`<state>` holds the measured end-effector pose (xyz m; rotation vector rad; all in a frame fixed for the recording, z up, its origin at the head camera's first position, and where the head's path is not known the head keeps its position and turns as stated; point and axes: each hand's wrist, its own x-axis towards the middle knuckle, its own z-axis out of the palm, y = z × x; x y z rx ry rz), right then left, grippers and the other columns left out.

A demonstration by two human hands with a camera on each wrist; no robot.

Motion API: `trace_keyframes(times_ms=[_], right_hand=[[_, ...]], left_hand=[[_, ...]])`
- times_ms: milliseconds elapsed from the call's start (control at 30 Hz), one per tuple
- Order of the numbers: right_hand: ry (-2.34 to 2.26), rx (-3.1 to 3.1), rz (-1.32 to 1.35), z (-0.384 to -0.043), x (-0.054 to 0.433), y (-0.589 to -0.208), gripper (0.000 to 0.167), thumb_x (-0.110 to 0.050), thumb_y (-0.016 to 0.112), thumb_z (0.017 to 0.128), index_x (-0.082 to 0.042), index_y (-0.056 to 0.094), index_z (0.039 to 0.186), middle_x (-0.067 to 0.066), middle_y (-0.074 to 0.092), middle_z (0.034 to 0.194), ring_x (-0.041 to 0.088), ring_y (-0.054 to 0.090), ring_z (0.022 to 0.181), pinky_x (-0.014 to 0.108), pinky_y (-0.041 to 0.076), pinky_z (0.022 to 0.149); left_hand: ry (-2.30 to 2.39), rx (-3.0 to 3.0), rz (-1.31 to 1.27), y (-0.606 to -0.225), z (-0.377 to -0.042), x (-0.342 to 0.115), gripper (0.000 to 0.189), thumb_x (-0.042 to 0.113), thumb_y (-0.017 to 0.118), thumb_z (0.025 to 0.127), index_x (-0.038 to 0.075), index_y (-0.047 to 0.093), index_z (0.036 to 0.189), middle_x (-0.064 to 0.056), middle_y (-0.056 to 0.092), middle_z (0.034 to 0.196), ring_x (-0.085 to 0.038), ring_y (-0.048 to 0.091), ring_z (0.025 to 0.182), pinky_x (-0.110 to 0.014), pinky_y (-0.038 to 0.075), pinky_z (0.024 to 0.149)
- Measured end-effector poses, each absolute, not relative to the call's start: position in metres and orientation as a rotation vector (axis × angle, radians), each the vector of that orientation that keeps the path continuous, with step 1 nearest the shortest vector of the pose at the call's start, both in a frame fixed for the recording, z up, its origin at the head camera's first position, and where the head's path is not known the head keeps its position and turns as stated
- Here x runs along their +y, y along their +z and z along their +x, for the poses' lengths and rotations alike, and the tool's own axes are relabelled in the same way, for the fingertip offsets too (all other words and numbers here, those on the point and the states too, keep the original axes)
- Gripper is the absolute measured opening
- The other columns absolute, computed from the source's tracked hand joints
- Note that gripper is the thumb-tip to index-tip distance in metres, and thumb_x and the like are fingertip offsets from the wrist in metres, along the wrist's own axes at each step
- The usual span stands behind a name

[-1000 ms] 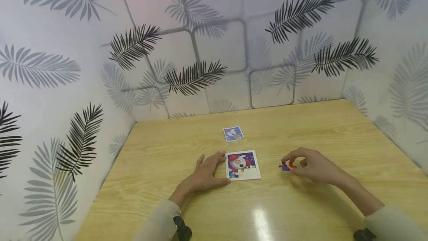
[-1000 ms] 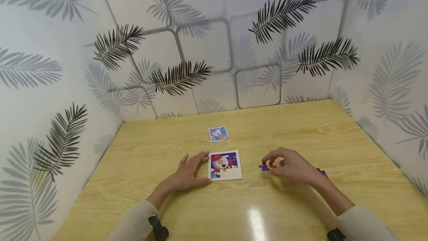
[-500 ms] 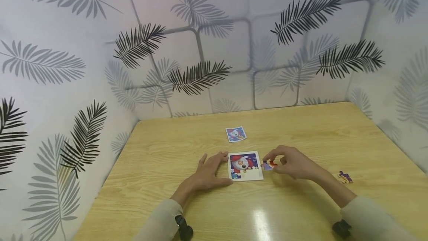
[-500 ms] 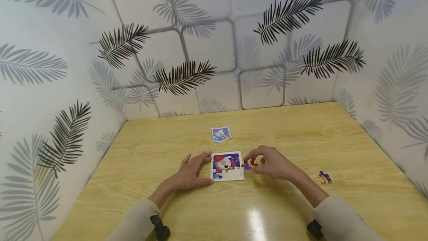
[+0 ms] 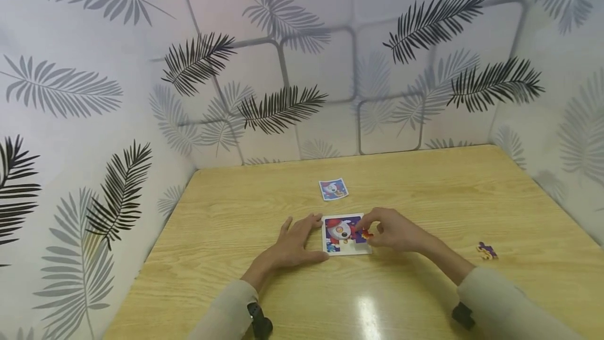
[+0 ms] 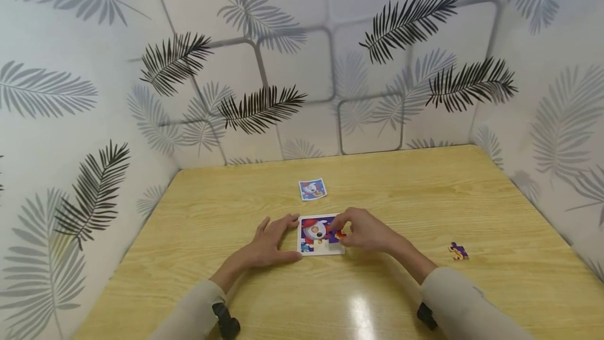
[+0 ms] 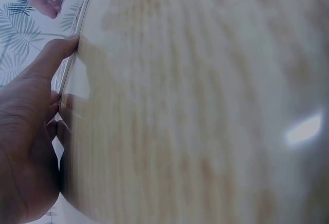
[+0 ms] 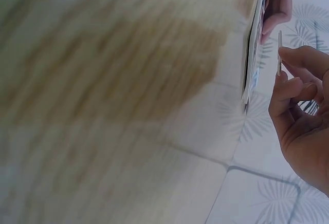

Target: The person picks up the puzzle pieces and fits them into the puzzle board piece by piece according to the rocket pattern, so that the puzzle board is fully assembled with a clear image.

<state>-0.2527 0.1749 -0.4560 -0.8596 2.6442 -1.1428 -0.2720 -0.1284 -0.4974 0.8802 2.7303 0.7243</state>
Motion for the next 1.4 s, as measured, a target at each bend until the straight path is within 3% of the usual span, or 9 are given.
trace_keyframes(times_ms=[233,700,1000,1400], right_hand=[[-1.06,2.655,-0.877,-0.258,0.161,-0.461,0.025,-0.004,0.075,0.081,-0.013,0.077,0.105,0.0,0.069,0.104,0.021,0.058,0.094,0.025,0.046,0.076],[-0.986,2.657,-0.968,-0.259,0.142,-0.466,0.023,-0.002,0.075,0.081,-0.015,0.079,0.1,-0.002,0.069,0.099,0.016,0.059,0.093,0.03,0.047,0.084],[-1.025,2.625,-0.935,-0.259,0.139,-0.471,0.025,-0.002,0.075,0.081,-0.015,0.079,0.101,-0.003,0.069,0.099,0.017,0.058,0.093,0.024,0.045,0.08],[-1.033,2.643,-0.769,-0.256,0.132,-0.469,0.024,-0.001,0.076,0.081,-0.015,0.081,0.1,0.0,0.067,0.097,0.017,0.053,0.09,0.029,0.043,0.079]], left_hand=[[0.73,2.722,0.88,-0.496,-0.272,-0.129,0.091,0.064,0.065,0.086,0.021,0.029,0.156,0.006,0.027,0.165,-0.018,0.016,0.156,-0.055,-0.005,0.125],[0.7,2.729,0.865,-0.496,-0.273,-0.128,0.092,0.065,0.065,0.085,0.022,0.027,0.157,0.008,0.028,0.165,-0.017,0.015,0.156,-0.054,-0.005,0.125],[0.725,2.726,0.896,-0.497,-0.274,-0.127,0.091,0.065,0.066,0.085,0.02,0.03,0.156,0.006,0.028,0.165,-0.02,0.017,0.156,-0.057,-0.004,0.124],[0.698,2.746,0.885,-0.497,-0.273,-0.128,0.095,0.064,0.067,0.084,0.018,0.028,0.158,0.004,0.036,0.161,-0.018,0.02,0.155,-0.057,-0.003,0.124]])
